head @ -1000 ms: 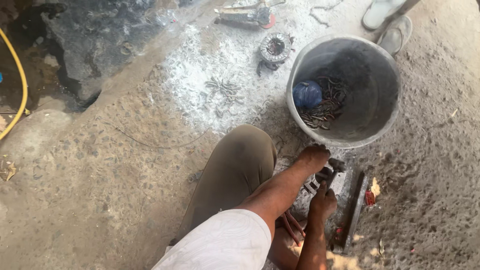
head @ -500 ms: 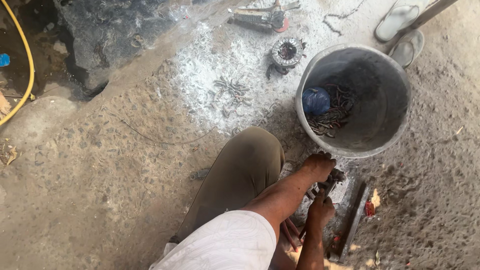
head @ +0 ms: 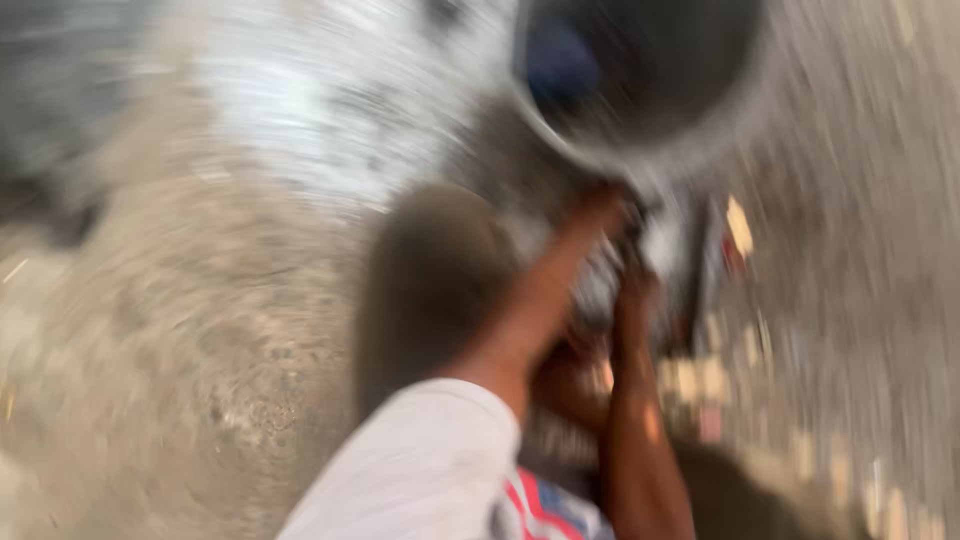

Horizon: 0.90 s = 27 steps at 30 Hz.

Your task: The person sits cross-legged on the ground and repeatedly places small metal pins into a metal mold, then strikes them with a hammer to shape them. The person picks up pins from a pile on the ground, places them in the mold, hammers them, and removes the shaped pieces.

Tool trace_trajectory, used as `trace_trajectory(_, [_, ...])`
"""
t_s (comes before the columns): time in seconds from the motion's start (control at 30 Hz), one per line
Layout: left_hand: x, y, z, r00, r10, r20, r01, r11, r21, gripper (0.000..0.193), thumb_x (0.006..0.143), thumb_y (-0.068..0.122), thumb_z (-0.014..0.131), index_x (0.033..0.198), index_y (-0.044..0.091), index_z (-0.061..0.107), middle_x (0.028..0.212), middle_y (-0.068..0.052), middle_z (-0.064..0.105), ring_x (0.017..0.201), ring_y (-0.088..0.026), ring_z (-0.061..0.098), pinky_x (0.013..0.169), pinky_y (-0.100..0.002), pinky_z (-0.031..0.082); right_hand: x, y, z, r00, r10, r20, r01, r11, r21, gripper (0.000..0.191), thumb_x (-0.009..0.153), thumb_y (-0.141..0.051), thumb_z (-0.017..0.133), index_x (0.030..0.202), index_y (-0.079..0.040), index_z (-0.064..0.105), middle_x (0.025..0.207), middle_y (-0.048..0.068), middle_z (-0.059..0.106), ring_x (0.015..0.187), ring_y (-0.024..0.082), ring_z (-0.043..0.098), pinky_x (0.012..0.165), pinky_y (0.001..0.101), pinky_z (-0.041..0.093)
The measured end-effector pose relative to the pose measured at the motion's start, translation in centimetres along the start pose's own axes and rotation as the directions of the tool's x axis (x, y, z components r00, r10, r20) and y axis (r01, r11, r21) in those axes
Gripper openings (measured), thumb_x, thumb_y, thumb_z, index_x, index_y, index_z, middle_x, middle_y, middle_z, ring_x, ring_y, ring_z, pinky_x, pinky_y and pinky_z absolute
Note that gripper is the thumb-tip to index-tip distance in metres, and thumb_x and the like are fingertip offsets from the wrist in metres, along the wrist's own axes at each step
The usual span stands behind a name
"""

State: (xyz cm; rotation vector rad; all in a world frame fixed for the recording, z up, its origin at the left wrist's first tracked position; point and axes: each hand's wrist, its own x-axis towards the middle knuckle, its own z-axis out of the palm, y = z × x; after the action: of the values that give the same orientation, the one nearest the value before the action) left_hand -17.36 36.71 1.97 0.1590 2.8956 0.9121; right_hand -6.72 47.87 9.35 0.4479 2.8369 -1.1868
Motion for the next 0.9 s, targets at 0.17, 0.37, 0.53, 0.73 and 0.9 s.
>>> trace_trajectory(0.17, [-0.4, 0.2, 2.4, 0.999, -0.018, -0.042, 0.015, 0.998, -0.06, 0.013, 0.094, 0.005, 0.058, 0.102, 0.003, 0.068, 0.104, -0.022, 0.07, 0.096, -0.037, 0.07, 0.081, -0.05, 0.058, 1.4, 0.9, -2.3, 0.991, 0.017, -0.133, 0.005, 0.986, 0.164, 0.05, 0.105, -0.038, 0.065, 0.072, -0.001, 0.058, 0.059, 0.006, 0.049, 0.057, 0.015, 0.04, 0.05, 0.04, 0.032])
trace_trajectory(0.37, [-0.8, 1.5, 0.1, 0.998, 0.002, -0.064, -0.008, 0.996, -0.09, 0.017, 0.089, -0.001, 0.057, 0.102, 0.001, 0.068, 0.1, -0.022, 0.072, 0.091, -0.034, 0.071, 0.079, -0.046, 0.059, 1.3, -1.0, -2.6, 0.987, 0.001, -0.162, 0.036, 0.973, 0.227, 0.045, 0.107, -0.04, 0.061, 0.077, -0.006, 0.061, 0.062, 0.0, 0.056, 0.048, 0.011, 0.04, 0.04, 0.0341, 0.029])
trace_trajectory(0.53, [-0.7, 2.0, -0.7, 0.999, -0.032, 0.013, 0.033, 0.996, -0.084, 0.014, 0.092, 0.002, 0.058, 0.102, 0.001, 0.068, 0.1, -0.019, 0.072, 0.092, -0.031, 0.072, 0.079, -0.044, 0.06, 0.5, -2.2, -1.9, 0.976, 0.205, 0.075, -0.207, 0.978, 0.022, 0.035, 0.103, -0.038, 0.06, 0.08, -0.012, 0.066, 0.061, -0.002, 0.063, 0.045, 0.008, 0.049, 0.038, 0.0297, 0.036])
trace_trajectory(0.73, [-0.9, 2.1, -0.8, 0.992, 0.047, -0.118, -0.05, 0.998, -0.03, 0.014, 0.084, 0.007, 0.064, 0.096, 0.0, 0.068, 0.097, -0.02, 0.072, 0.092, -0.035, 0.071, 0.078, -0.046, 0.059, 1.3, -2.9, -3.4, 0.992, 0.106, -0.068, -0.103, 0.994, 0.049, 0.044, 0.107, -0.037, 0.064, 0.077, -0.005, 0.063, 0.06, 0.003, 0.058, 0.049, 0.012, 0.044, 0.04, 0.0335, 0.033])
trace_trajectory(0.9, [-0.9, 2.1, -0.7, 0.999, 0.006, -0.046, -0.008, 0.999, -0.041, 0.01, 0.092, 0.003, 0.062, 0.1, 0.001, 0.067, 0.099, -0.02, 0.071, 0.092, -0.033, 0.071, 0.08, -0.044, 0.059, 1.3, -3.2, -3.4, 0.968, -0.088, -0.236, 0.14, 0.967, 0.212, 0.034, 0.105, -0.034, 0.059, 0.086, -0.006, 0.066, 0.056, 0.005, 0.06, 0.042, 0.013, 0.049, 0.035, 0.0366, 0.035])
